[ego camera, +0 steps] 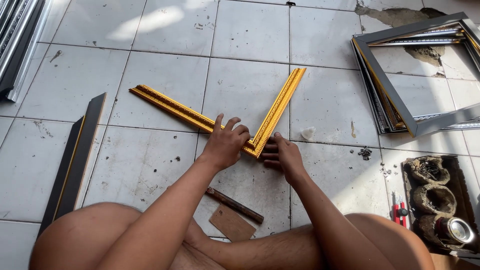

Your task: Assembling picture frames by applying glue to mitered corners and joining the pieces together on a tiled floor.

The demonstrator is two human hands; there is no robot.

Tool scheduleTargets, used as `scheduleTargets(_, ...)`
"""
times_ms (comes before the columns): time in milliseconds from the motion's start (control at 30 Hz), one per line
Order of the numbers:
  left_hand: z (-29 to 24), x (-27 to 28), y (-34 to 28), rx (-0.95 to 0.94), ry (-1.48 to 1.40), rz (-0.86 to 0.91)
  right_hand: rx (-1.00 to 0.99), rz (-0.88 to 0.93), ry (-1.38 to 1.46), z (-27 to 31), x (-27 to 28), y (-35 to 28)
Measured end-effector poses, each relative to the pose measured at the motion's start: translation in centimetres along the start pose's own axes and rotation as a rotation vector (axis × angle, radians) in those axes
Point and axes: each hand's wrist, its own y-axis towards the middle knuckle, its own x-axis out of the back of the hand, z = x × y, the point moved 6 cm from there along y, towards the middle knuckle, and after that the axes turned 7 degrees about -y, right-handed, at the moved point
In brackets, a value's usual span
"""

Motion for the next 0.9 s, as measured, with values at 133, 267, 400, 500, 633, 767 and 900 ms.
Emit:
scheduleTargets(133, -0.9, 2.5, -0.5, -0.006, -0.090, -0.016, -0.007, 0.076, 0.101, -0.8, -0.4, 1.3)
scheduleTargets(267, -2.0, 4.7, -2.4, 0.083, -0.180, -0.048, -0.008, 0.134, 0.131, -2.0, -0.8, 2.0)
scheduleTargets(400, 1.1, 3.1, -6.0, 0.781, -0.850, -0.394, 0.016, 0.162, 0.131, -1.4, -1.2, 0.8)
scheduleTargets(500, 1.5, -0.4, -8.3, 1.152, -1.531, -0.421, 0.015, 0.192, 0.095, -1.8, -1.4, 0.6)
scheduleTargets(633, 1.4, -1.3, -8.7, 1.074, -1.758, -0.390, 0.023, 0.233, 0.045, -1.2, -2.1, -1.5)
scheduleTargets(767, 0.6, 0.6, -9.2, 1.053, -1.733, -0.410, 0.073, 0.236, 0.028, -0.4, -2.2, -2.8)
scheduleTargets(900, -0.1, 6.5, -9.1, 0.832, -1.506, -0.431, 0.322, 0.212, -0.087, 2.7, -1.4, -5.6)
